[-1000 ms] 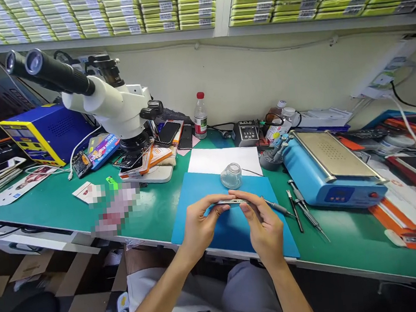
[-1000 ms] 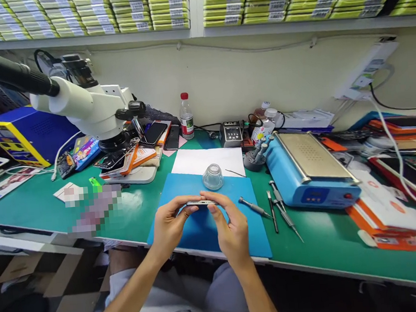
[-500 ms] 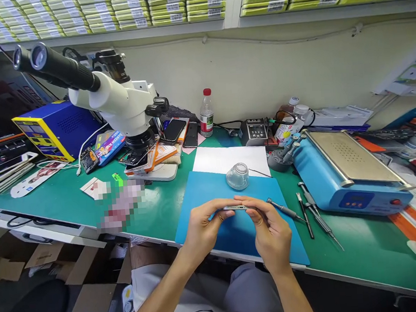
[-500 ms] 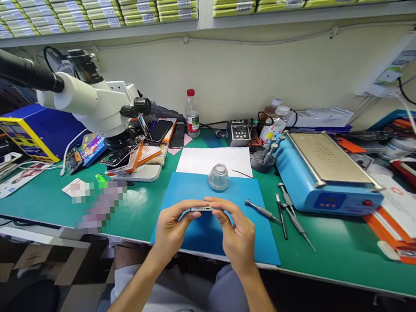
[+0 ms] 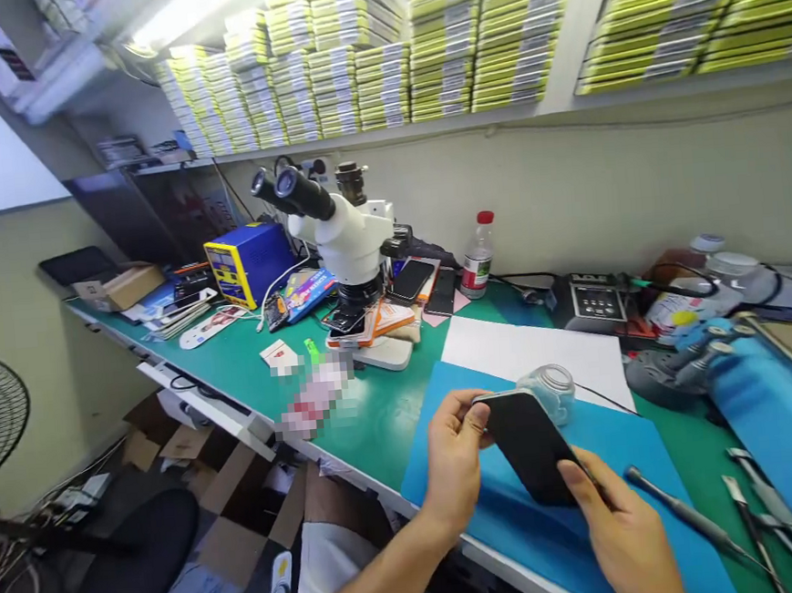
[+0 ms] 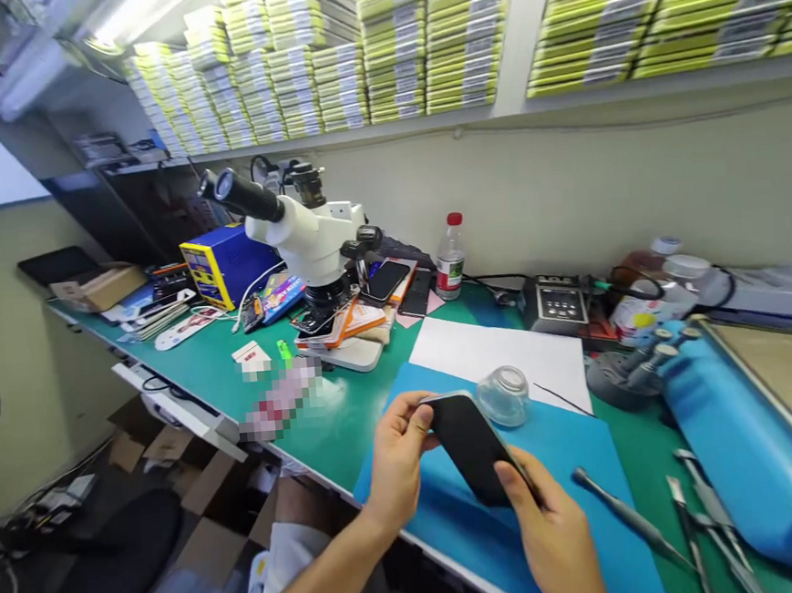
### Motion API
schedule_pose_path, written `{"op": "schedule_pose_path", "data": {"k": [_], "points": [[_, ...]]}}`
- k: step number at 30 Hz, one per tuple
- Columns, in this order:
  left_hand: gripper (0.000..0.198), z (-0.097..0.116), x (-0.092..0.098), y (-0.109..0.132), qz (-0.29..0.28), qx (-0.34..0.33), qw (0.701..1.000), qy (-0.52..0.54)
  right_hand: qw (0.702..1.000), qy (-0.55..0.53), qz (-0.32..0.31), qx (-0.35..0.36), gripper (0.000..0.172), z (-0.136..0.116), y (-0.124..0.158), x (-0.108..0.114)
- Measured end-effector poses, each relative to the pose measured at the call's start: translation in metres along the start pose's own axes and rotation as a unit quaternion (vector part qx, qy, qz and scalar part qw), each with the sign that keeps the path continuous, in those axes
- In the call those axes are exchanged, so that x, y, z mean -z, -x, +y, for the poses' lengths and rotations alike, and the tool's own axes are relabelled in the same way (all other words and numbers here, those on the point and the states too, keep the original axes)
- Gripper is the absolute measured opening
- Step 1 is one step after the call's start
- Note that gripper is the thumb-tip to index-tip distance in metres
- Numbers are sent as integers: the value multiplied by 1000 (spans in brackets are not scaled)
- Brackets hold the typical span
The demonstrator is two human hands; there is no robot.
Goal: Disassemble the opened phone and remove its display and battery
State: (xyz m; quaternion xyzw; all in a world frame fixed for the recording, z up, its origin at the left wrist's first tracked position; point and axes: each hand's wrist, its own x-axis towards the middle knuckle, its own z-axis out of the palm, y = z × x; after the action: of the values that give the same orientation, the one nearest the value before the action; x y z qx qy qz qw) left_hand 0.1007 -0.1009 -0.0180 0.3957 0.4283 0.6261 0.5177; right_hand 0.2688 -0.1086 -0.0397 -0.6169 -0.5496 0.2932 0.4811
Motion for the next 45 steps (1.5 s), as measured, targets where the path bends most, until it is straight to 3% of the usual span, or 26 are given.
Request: {"op": "schedule_pose_path", "data": {"k": [4,8,11,13,18,24,28,31,35,37,39,43,45], "points": [[59,-9,10,-15,-31,57,998,0,996,10,45,-70,54,3,1,5],[69,-4,41,-22,-136,96,983,-76,996,25,27,-87,54,6,5,8],[49,-3,55,-25,-170,103,971,-130,997,28,-30,-72,63,6,4,6],[43,-6,58,-25,-169,102,970,-139,997,5,-45,-64,63,4,3,4],[51,-14,57,-23,-131,88,981,-110,985,-143,-50,-79,76,0,5,1],[47,-15,60,-19,-137,83,980,-119,985,-140,-56,-83,63,-3,14,0],[42,-14,60,-18,-153,88,976,-126,987,-129,-52,-85,68,-4,16,1],[47,-11,59,-17,-172,94,973,-123,989,-109,-51,-88,70,-2,14,3],[77,-7,59,-17,-200,109,967,-115,994,-69,-31,-85,74,2,13,3],[83,-7,60,-18,-197,113,967,-114,996,-43,-29,-79,74,1,12,3],[77,-7,63,-21,-179,109,971,-115,997,-12,-19,-67,73,-3,7,6],[63,-8,67,-22,-159,99,974,-125,995,73,67,0,80,-10,-23,17],[62,-7,66,-21,-169,98,971,-135,982,177,42,45,95,-9,-45,19]]}}
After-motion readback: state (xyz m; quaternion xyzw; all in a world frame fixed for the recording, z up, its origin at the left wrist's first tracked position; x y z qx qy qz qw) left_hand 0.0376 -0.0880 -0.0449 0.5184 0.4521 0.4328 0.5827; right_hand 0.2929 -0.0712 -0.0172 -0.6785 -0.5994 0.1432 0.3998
